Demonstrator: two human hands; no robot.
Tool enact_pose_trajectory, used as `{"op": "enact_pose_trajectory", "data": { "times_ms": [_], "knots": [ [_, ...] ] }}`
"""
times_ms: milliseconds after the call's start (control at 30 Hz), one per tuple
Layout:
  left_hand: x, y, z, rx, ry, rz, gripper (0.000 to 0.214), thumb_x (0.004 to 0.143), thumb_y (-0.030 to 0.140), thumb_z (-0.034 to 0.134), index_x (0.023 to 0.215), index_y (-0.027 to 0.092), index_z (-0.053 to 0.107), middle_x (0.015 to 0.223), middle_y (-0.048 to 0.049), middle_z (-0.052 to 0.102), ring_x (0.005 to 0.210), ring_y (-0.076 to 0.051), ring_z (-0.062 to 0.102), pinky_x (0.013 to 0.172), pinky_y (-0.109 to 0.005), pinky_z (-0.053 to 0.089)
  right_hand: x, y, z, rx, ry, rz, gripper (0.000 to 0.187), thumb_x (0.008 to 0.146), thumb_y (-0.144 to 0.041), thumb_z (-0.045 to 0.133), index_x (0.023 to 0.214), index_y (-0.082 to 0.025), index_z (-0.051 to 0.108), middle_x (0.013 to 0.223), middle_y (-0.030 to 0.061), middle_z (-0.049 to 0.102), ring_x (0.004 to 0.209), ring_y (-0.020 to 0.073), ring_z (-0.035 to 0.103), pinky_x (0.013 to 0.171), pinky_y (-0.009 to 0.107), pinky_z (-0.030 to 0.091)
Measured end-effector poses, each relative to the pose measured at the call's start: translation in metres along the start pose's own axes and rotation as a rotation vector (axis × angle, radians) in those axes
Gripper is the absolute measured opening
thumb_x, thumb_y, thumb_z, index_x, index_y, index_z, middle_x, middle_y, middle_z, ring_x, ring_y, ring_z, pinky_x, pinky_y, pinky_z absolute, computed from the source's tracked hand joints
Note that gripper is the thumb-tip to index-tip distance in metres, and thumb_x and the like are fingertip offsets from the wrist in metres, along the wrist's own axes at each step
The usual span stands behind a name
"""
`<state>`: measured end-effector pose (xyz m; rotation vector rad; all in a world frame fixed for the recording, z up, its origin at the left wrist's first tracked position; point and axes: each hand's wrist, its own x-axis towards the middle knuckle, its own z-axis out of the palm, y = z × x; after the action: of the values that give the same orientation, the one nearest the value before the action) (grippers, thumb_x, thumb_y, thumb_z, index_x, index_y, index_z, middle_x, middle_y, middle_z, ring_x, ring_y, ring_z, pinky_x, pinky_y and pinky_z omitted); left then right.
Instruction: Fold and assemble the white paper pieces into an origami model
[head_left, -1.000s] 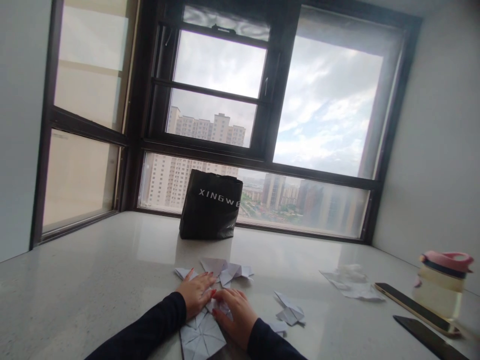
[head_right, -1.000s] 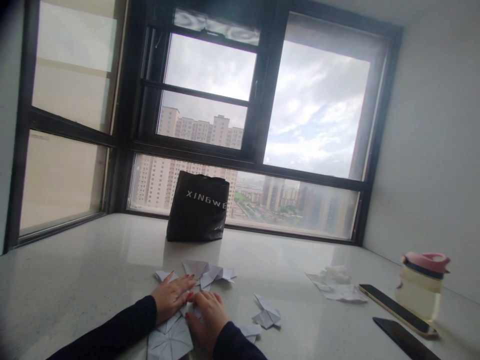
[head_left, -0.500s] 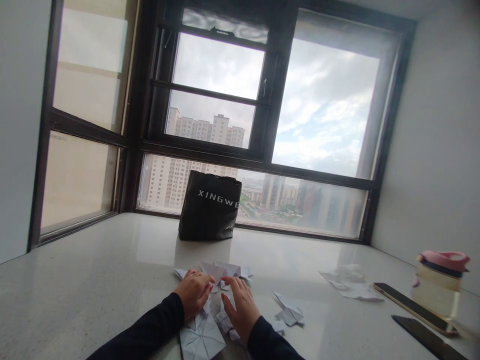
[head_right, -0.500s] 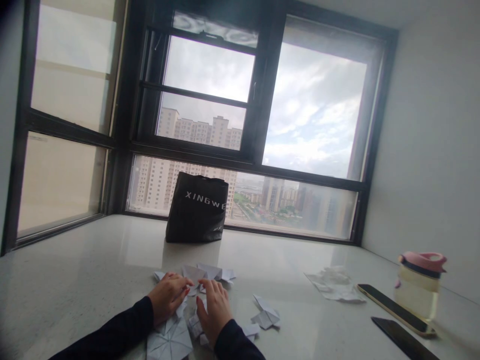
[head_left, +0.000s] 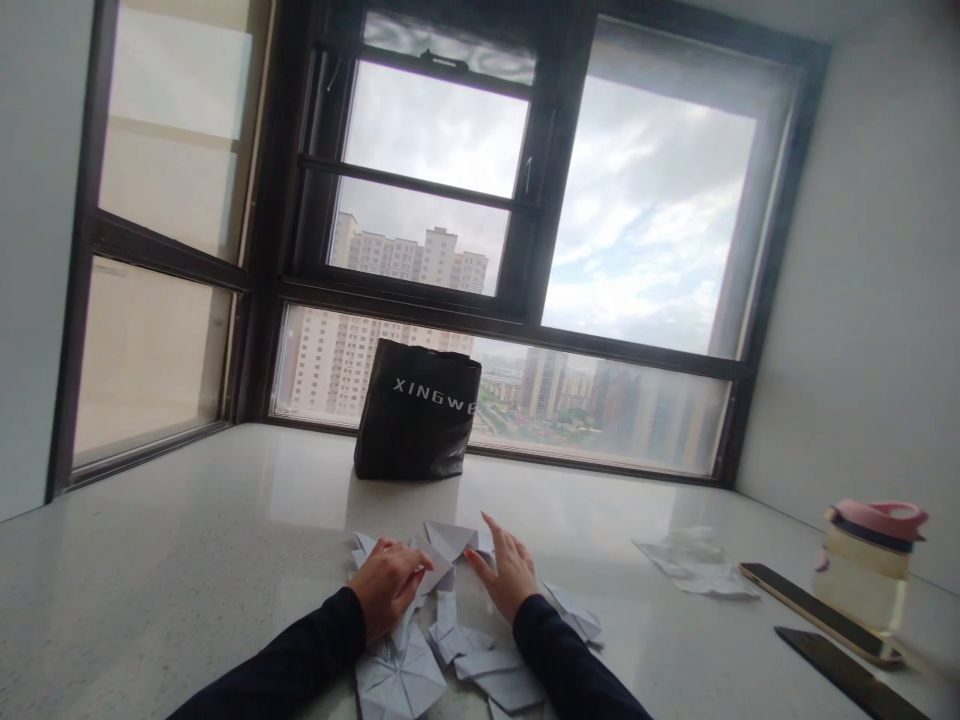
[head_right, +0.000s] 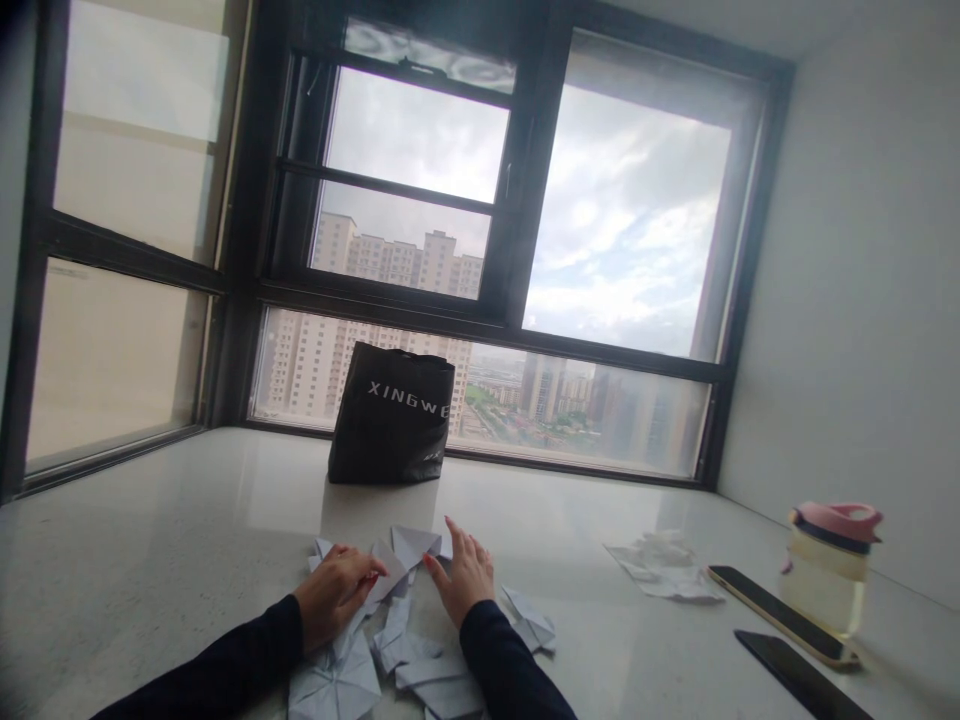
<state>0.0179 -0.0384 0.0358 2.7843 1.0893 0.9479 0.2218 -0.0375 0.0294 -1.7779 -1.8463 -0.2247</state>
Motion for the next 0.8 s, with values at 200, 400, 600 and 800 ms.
{"op": "enact_pose_trajectory", "data": {
  "times_ms": [200, 400, 600, 800],
  "knots": [
    [0.001, -0.006, 0.004, 0.059, 0.087, -0.064, 0.025, 0.073, 0.016, 0.037, 0.091, 0.021, 0.055, 0.086, -0.0045, 0.058, 0.085, -0.020, 0.050, 0.077, -0.035, 0.035, 0.002, -0.018, 0.006, 0.029, -0.129, -0.080, 0.047, 0.072, -0.056, 0.038, 0.116, -0.037, 0.038, 0.125, 0.0071, 0.036, 0.111, 0.0295, 0.033, 0.085, 0.054, 0.020],
    [-0.001, -0.010, 0.004, 0.198, 0.173, -0.152, 0.030, 0.071, 0.018, 0.040, 0.098, 0.020, 0.053, 0.110, -0.0064, 0.051, 0.107, -0.025, 0.038, 0.087, -0.041, 0.028, -0.003, -0.020, 0.010, 0.027, -0.205, -0.143, 0.029, 0.074, -0.043, 0.045, 0.100, -0.033, 0.053, 0.105, 0.0042, 0.053, 0.101, 0.0265, 0.043, 0.086, 0.055, 0.015],
    [-0.004, -0.012, 0.007, 0.255, 0.060, -0.319, 0.034, 0.075, 0.029, 0.039, 0.106, 0.020, 0.050, 0.117, -0.0087, 0.048, 0.109, -0.026, 0.037, 0.088, -0.047, 0.024, 0.003, -0.020, 0.000, 0.063, -0.095, -0.065, 0.016, 0.075, -0.031, 0.045, 0.076, -0.022, 0.058, 0.079, 0.0024, 0.058, 0.082, 0.0180, 0.051, 0.075, 0.035, 0.032],
    [-0.005, -0.013, 0.010, 0.221, -0.033, -0.261, 0.037, 0.078, 0.033, 0.036, 0.113, 0.024, 0.044, 0.122, -0.0071, 0.042, 0.112, -0.025, 0.034, 0.090, -0.049, 0.021, 0.010, 0.001, 0.008, -0.046, 0.070, 0.174, 0.044, 0.077, -0.044, 0.037, 0.111, -0.017, 0.043, 0.113, 0.0133, 0.046, 0.106, 0.0270, 0.038, 0.081, 0.043, 0.028]
  ]
}}
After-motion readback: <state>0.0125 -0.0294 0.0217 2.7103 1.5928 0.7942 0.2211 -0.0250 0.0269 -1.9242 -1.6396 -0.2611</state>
